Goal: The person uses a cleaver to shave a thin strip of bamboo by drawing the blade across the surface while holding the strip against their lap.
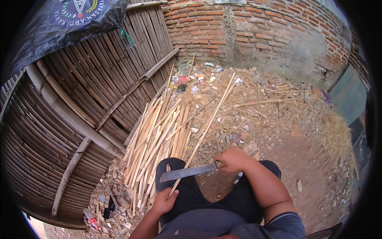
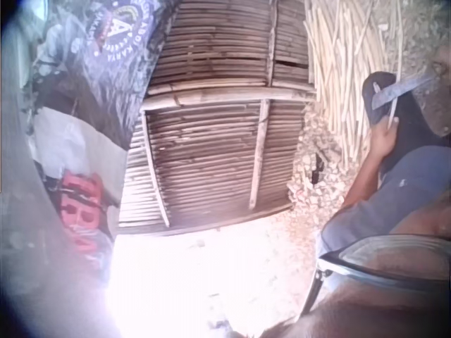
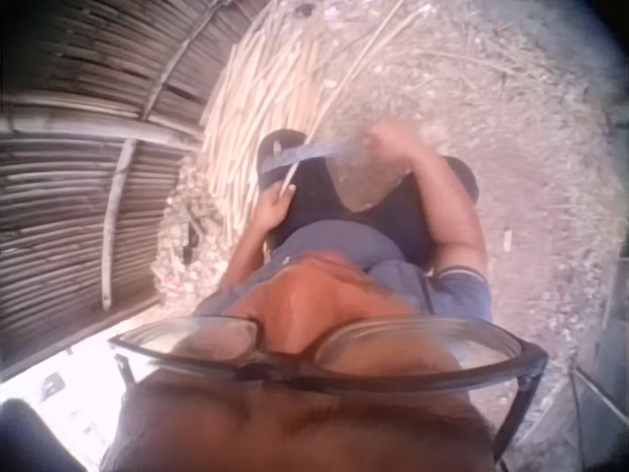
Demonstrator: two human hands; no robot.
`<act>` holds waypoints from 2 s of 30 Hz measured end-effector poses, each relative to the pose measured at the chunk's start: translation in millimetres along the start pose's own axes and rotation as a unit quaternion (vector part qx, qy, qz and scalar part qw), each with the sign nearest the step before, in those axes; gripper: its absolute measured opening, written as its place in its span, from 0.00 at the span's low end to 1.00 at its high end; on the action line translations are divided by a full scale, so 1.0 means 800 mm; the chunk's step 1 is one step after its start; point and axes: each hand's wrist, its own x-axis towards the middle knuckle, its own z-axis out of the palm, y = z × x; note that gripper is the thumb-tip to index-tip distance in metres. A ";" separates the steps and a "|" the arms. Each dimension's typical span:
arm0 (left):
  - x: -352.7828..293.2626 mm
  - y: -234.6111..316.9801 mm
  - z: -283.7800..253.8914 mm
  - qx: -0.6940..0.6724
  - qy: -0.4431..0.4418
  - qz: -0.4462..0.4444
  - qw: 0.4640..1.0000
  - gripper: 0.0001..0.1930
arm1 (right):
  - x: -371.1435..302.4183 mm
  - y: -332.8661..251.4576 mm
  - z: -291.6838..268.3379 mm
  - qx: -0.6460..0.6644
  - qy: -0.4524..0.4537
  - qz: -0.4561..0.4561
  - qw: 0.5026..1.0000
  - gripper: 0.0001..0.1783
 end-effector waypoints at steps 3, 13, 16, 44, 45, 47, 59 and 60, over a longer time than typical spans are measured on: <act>-0.001 -0.001 -0.005 -0.005 -0.006 0.001 1.000 0.22 | -0.003 0.029 -0.009 0.009 0.070 0.071 0.995 0.19; 0.000 0.023 -0.005 0.010 -0.010 0.003 1.000 0.22 | -0.010 0.015 -0.001 0.006 0.035 0.038 0.999 0.18; -0.001 0.022 -0.004 0.027 -0.011 0.007 1.000 0.22 | -0.003 0.008 0.014 -0.012 -0.006 -0.010 1.000 0.18; -0.001 0.019 -0.005 0.017 -0.002 0.001 1.000 0.22 | -0.010 0.078 0.005 0.020 0.141 0.185 0.972 0.19; -0.001 0.017 -0.005 0.017 -0.001 0.002 1.000 0.22 | -0.012 0.074 -0.001 0.022 0.142 0.198 0.970 0.19; -0.001 0.009 -0.003 0.017 -0.001 0.004 1.000 0.22 | -0.013 0.069 -0.002 0.010 0.134 0.181 0.974 0.18; -0.004 0.007 -0.006 0.025 -0.016 -0.014 0.999 0.21 | 0.001 0.047 0.017 0.025 0.065 0.045 0.997 0.20; -0.003 0.007 -0.005 0.029 -0.017 -0.015 0.999 0.21 | 0.001 0.062 0.017 0.018 0.093 0.075 0.993 0.21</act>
